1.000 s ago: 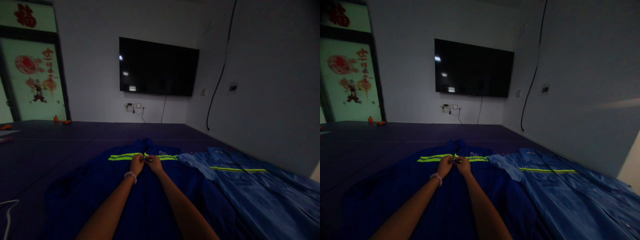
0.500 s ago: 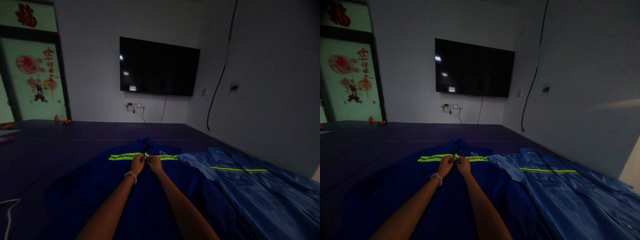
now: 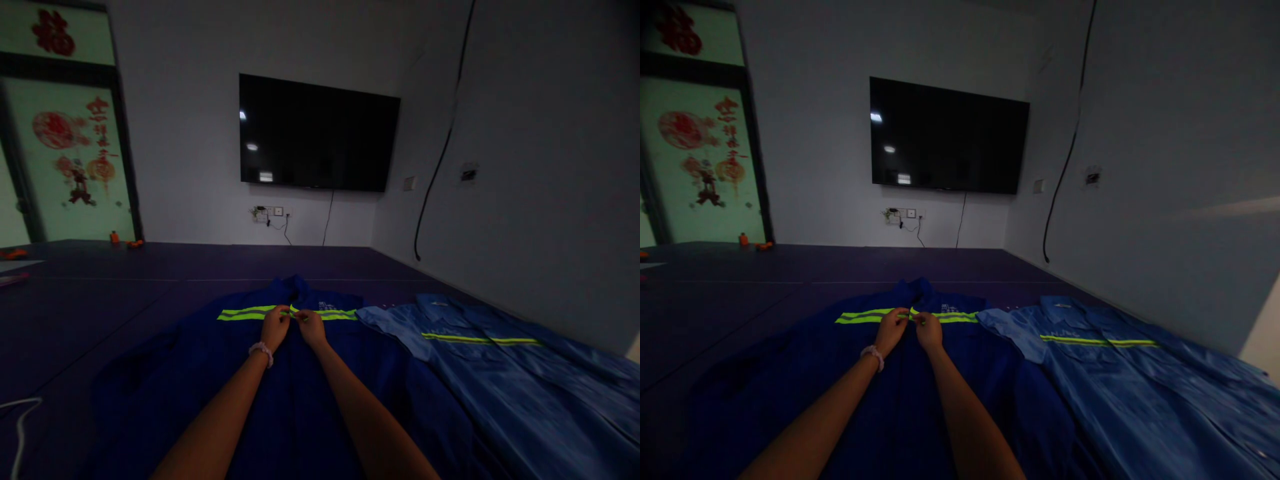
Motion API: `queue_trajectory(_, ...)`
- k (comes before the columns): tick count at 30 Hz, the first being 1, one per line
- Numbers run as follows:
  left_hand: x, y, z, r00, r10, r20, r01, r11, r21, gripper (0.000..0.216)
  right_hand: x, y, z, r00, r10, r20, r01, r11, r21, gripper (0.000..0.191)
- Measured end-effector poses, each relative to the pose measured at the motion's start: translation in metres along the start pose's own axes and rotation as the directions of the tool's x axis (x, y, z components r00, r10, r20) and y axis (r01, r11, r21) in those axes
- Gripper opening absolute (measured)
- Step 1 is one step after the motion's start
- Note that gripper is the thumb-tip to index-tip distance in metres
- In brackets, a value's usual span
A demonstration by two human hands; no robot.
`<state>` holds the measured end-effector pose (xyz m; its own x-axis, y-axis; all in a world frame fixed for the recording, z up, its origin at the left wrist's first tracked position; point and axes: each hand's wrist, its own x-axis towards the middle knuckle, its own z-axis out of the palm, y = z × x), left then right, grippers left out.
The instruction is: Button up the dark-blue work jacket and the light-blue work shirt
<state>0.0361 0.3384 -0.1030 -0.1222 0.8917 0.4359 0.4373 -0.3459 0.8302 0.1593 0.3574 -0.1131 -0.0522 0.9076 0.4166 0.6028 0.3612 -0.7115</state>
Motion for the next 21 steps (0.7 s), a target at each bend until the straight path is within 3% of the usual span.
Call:
queue_trajectory(6, -0.005, 0.006, 0.002, 0.991, -0.036, 0.128, 0.05, 0.993, -0.105, 0.031, 0.0, 0.0, -0.003, 0.999, -0.032, 0.044, 0.033, 0.999, -0.017, 0.024)
queue_trajectory(15, -0.008, 0.007, 0.001, 0.941, -0.124, 0.316, 0.184, 0.969, -0.166, 0.043, -0.004, -0.004, -0.012, 0.982, -0.118, 0.147, 0.13, 0.989, -0.072, 0.029)
queue_trajectory(21, -0.009, 0.011, 0.001, 0.904, -0.177, 0.39, 0.252, 0.956, -0.152, 0.045, -0.028, -0.014, -0.025, 0.948, -0.184, 0.26, 0.208, 0.976, -0.068, 0.031)
